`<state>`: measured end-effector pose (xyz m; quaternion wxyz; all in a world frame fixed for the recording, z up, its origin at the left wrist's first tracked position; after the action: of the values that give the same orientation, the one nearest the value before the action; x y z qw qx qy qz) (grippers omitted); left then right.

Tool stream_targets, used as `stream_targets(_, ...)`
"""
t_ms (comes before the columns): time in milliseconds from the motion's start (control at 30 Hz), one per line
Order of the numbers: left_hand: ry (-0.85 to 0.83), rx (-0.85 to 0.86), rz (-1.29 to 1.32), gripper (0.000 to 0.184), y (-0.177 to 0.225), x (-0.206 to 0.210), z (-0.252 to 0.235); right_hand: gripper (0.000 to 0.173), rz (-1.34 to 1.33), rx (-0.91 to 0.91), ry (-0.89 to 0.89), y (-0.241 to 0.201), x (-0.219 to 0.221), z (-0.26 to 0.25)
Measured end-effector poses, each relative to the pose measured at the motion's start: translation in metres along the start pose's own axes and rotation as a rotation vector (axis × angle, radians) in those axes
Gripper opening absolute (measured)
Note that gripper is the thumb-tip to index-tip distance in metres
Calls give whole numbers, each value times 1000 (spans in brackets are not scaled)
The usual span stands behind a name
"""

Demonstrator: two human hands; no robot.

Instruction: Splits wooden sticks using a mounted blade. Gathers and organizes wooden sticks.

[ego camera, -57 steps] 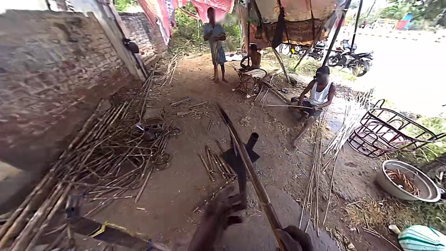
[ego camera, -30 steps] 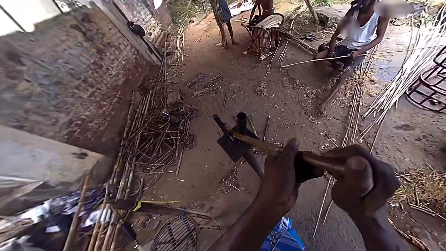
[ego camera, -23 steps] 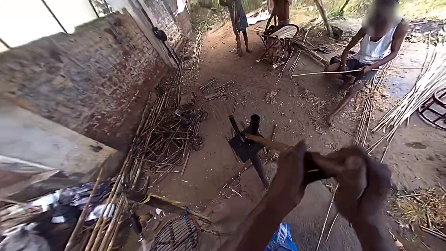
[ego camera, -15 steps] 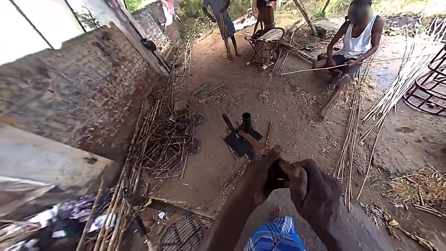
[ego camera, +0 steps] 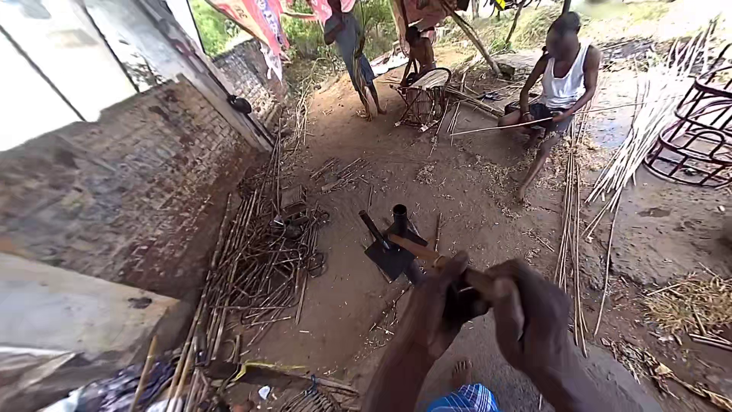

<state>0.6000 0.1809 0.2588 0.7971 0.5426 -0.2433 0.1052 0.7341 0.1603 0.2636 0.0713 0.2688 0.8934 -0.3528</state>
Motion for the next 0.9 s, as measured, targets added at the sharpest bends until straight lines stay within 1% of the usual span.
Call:
stream_targets(33, 21, -20, 36, 33, -4, -24, 21, 53, 1, -8, -35, -21, 9, 27)
stream_targets(67, 92, -19, 44, 31, -9, -44, 42, 54, -20, -12, -74, -36, 18, 49)
stream_targets(133, 197, -4, 28, 31, -12, -65, 63, 60, -55, -11, -115, -51, 31, 72)
stream_targets(167, 221, -3, 29, 31, -12, -71, 68, 60, -70, 1, -123, -54, 35, 77)
stream_targets(233, 216, 9, 62, 29, -14, -76, 70, 53, -82, 14, -130, -54, 39, 79)
stream_targets(367, 167, 22, 139, 31, -13, -76, 65, 41, -46, -25, -146, -54, 41, 74)
stream_targets(467, 173, -2, 105, 33, -10, -68, 59, 41, 45, -34, -94, -52, 38, 65)
stream_targets(533, 140, -33, 55, 34, -7, -58, 52, 43, 118, 0, -50, -47, 33, 55)
stream_targets(633, 29, -52, 44, 31, -1, -32, 33, 47, 207, 95, -58, -32, 21, 29)
stream_targets(667, 10, -54, 30, 30, 1, -20, 27, 49, 222, 119, -76, -27, 17, 18)
stream_targets(733, 5, -38, 11, 30, 7, 2, 11, 45, 189, 139, -129, -10, 8, -5)
stream_targets(800, 43, -14, 2, 31, 9, 23, -16, 39, 40, 115, -152, 23, 2, -28)
stream_targets(900, 134, 24, 1, 33, 4, 53, -76, 35, -221, 48, -79, 100, 6, -64)
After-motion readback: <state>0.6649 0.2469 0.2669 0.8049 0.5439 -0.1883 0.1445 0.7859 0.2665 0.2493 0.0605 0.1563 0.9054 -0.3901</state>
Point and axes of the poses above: each hand's wrist, its own z-axis away from the middle knuckle, its own x-axis out of the palm, y = z × x, the point moved 4 cm from there along -z, towards the middle knuckle, and after that the axes turned 1 degree about x, right-handed, at the moved point
